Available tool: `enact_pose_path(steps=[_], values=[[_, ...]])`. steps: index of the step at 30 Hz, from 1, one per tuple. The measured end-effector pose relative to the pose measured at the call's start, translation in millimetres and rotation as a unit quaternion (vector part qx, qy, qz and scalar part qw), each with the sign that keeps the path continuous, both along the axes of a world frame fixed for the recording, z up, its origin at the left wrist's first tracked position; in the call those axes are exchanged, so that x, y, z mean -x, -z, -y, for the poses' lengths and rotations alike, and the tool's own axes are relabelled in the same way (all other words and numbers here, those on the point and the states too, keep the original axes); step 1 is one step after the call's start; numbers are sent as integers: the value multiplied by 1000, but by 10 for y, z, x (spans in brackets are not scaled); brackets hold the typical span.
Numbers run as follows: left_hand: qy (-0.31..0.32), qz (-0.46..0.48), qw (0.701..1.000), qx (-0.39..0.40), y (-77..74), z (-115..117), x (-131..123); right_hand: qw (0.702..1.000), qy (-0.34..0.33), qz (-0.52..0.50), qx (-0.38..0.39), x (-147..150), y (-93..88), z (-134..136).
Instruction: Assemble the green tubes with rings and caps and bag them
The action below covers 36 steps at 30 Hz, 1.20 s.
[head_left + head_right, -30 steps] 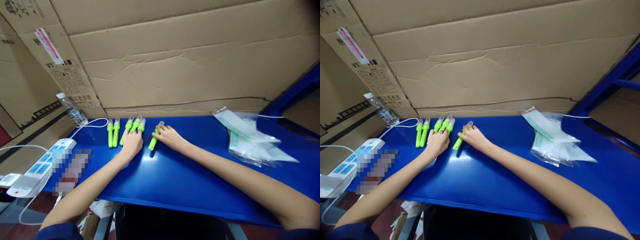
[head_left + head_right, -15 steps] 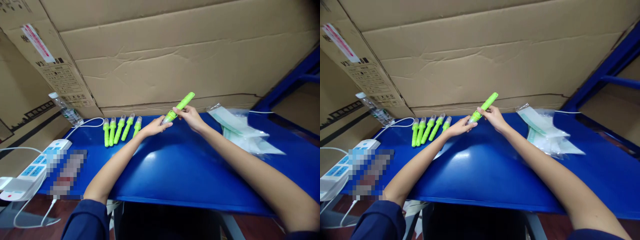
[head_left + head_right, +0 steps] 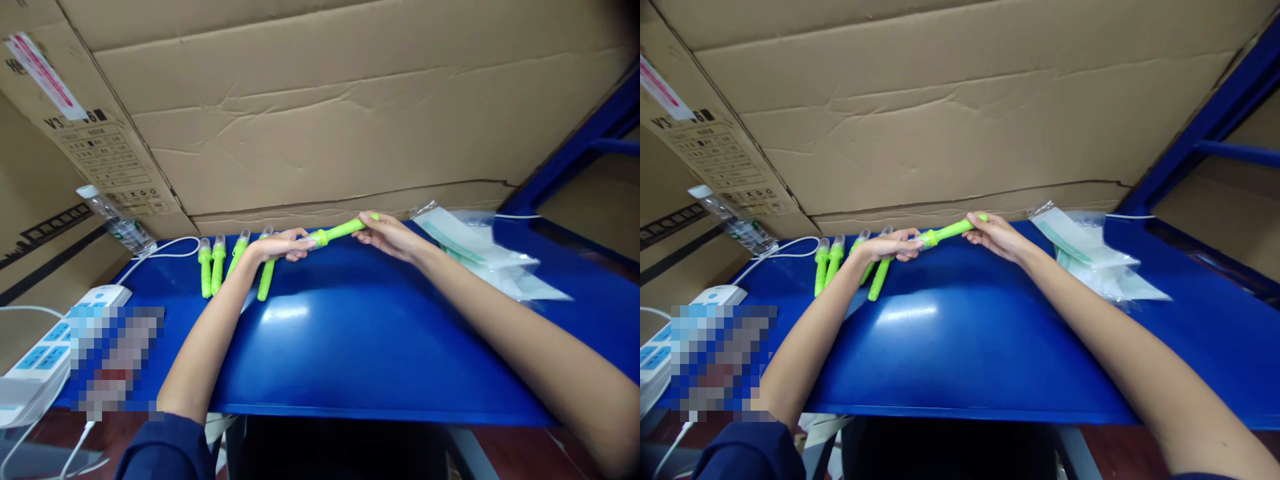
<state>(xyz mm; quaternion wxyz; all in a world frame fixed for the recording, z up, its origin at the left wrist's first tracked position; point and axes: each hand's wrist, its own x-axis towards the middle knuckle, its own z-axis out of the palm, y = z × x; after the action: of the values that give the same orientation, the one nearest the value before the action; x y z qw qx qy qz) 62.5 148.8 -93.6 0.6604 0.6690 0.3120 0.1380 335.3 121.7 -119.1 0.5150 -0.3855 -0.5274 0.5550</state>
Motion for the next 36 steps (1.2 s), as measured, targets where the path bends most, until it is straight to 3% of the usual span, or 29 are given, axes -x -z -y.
enact_pose_path(steps=[4, 8, 11, 14, 19, 26, 29, 32, 36], values=[[-22, -24, 999, -11, -82, -58, 179, 997, -62, 29, -19, 45, 55, 56], [-31, -32, 996, -78, -111, -92, 268, 990, -58, 125, 36, 108, 128, 52], [-39, -47, 995, -77, -98, -116, 301, 987, -9, 156, -49, 145, 179, 23], [-66, -47, 995, -61, -72, -130, 326, 986, 42, 91, -135, 176, 201, 6], [-59, -42, 994, -78, -38, -117, 294, 991, 70, 99, -57, 171, 227, -29], [-124, -62, 975, -177, -26, -98, 170, 971, 193, 44, -132, 13, 252, -136], [-184, -90, 945, -255, 4, -126, 147, 962, 226, 30, -152, -49, 281, -186], [-248, -156, 878, -379, 30, -160, 102, 949, 268, 40, -161, -101, 318, -239], [-253, -237, 823, -450, 24, -222, -75, 934, 308, 62, -168, -167, 350, -292]])
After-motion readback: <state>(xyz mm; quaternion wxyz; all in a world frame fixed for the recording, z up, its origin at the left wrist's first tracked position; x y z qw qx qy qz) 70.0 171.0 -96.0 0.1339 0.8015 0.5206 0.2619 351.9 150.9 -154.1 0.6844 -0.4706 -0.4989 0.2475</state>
